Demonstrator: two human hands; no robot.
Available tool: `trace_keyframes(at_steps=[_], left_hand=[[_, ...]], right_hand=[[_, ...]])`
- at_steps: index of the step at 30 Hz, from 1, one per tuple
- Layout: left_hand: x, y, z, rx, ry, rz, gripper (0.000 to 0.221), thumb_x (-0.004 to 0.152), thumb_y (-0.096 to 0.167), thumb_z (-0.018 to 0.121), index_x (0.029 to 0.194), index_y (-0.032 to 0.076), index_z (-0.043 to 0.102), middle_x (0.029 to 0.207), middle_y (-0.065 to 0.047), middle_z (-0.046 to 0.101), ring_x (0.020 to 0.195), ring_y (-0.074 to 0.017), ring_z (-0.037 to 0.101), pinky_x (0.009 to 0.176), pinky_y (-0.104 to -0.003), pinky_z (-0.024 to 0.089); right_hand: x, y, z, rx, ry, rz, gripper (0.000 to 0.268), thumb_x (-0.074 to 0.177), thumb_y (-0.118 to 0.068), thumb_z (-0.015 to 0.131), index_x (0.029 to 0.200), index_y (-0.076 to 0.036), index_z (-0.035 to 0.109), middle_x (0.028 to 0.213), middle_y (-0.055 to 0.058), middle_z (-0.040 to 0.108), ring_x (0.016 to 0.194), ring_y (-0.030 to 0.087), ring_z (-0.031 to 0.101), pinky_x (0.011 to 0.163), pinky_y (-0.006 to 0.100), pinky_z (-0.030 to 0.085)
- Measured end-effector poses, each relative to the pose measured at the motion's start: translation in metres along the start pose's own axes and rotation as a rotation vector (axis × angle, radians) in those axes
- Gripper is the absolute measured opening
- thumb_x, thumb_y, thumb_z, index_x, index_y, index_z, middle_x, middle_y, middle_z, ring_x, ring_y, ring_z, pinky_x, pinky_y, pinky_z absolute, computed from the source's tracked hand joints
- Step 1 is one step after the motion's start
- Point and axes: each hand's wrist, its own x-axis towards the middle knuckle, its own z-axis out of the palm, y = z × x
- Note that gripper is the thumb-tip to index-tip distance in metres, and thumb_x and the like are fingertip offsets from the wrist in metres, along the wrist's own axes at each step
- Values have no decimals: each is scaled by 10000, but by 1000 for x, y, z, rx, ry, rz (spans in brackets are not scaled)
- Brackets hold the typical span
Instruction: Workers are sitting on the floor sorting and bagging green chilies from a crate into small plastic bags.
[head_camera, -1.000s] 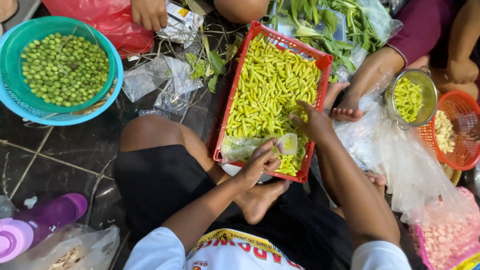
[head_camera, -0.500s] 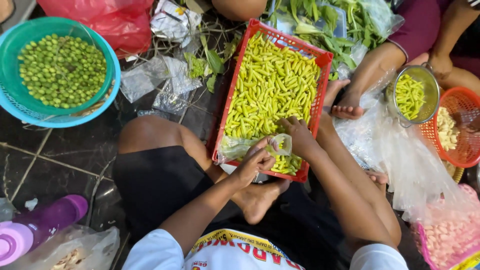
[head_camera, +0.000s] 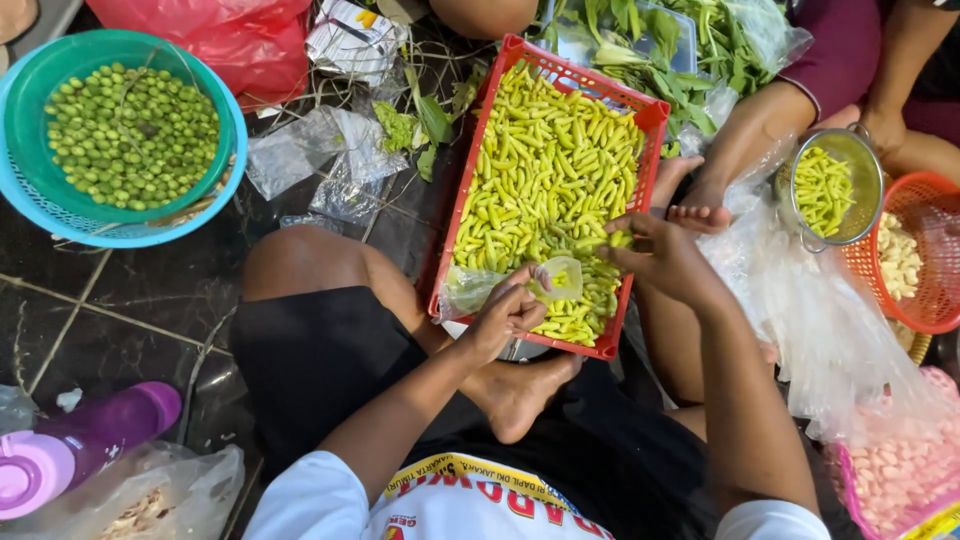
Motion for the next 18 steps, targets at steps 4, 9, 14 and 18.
trace_keyframes(at_steps=[4, 9, 14, 18], left_hand=[[0, 0, 3, -6, -12, 5, 278, 927, 156, 431, 1196, 86, 444, 491, 98, 253, 403, -5, 176, 434, -174, 221], [-2, 2, 3, 28, -23, 25, 263, 939, 132, 431, 1198, 94, 456, 489, 96, 289, 397, -3, 186, 436, -173, 243], [0, 0, 1, -41, -20, 16, 299, 920, 143, 438, 1212, 84, 434, 488, 92, 264, 388, -2, 183, 434, -165, 222], [2, -9, -4, -61, -21, 14, 313, 925, 138, 434, 1234, 84, 427, 484, 78, 253, 390, -5, 181, 433, -162, 218]], right_hand=[[-12, -25, -13, 253, -136, 1, 361, 873, -16, 756, 1226, 22, 691, 899, 111, 690, 736, 147, 687, 688, 348, 644], [-15, -51, -3, 312, -235, -59, 381, 848, 26, 758, 1219, 67, 681, 742, -15, 488, 629, 105, 650, 638, 356, 681], [-17, -46, 6, -358, -83, -35, 362, 864, -155, 746, 1216, -231, 705, 1033, 115, 750, 931, 309, 751, 838, 427, 603], [-38, -49, 23, -415, -82, -82, 326, 883, -139, 720, 1201, -202, 695, 1040, 108, 727, 931, 317, 745, 816, 422, 608]])
